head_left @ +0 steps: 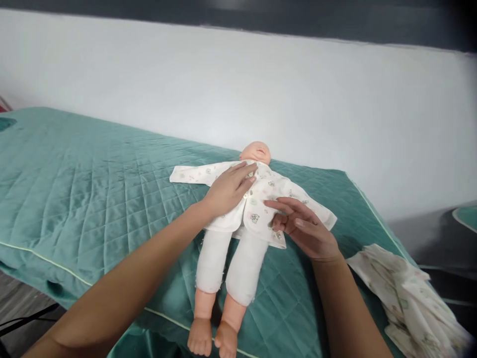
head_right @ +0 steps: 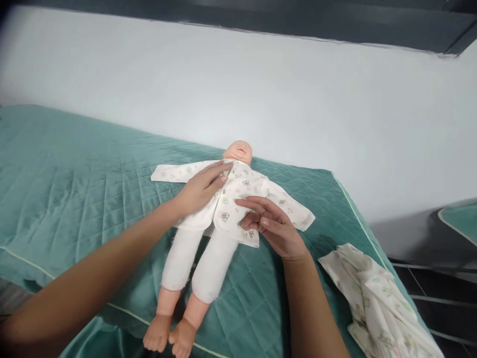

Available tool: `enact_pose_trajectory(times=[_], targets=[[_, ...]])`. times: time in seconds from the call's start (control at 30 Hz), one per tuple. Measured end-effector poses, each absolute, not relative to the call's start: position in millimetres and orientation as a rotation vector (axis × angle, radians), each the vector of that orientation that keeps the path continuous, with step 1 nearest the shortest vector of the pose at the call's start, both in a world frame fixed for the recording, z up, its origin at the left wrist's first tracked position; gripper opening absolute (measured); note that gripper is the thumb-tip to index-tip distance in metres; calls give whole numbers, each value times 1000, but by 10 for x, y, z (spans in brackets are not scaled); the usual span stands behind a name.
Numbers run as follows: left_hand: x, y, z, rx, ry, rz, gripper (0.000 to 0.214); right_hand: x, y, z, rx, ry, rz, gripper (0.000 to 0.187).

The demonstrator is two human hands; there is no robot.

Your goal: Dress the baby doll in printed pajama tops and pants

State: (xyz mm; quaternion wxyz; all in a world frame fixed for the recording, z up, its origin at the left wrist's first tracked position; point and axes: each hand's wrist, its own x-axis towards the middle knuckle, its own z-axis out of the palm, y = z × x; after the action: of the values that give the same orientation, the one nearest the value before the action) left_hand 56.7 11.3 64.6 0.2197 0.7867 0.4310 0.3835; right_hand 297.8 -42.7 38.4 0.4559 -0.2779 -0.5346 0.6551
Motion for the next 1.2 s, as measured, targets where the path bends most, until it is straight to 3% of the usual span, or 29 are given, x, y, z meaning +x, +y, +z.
enact_pose_trajectory(times=[0.2,0.37,0.57,0.77,1.0,1.2], targets=[[151,-370,226,1863,1395,1397,31,2939,-416,336,-783,-1228,1451,33],[-157,-813,-114,1793,1499,1211,31,2850,-551,212,-990,-1161,1213,22],[-170,-960,-113,2047,1605,1006,43,2722,-1019,45,-1299,-1344,790,32],[-152,-983,-134,2262,1630,1077,28,2643,-1193,-5,-1378,-1544,485,24],[-181,-1072,-106,2200,1594,1283,15,2641,-1276,82,-1347,-1517,511,7],[-256,-1018,-84,1787,1444,1410,11,2736,-1197,37,-1212,-1207,754,33]])
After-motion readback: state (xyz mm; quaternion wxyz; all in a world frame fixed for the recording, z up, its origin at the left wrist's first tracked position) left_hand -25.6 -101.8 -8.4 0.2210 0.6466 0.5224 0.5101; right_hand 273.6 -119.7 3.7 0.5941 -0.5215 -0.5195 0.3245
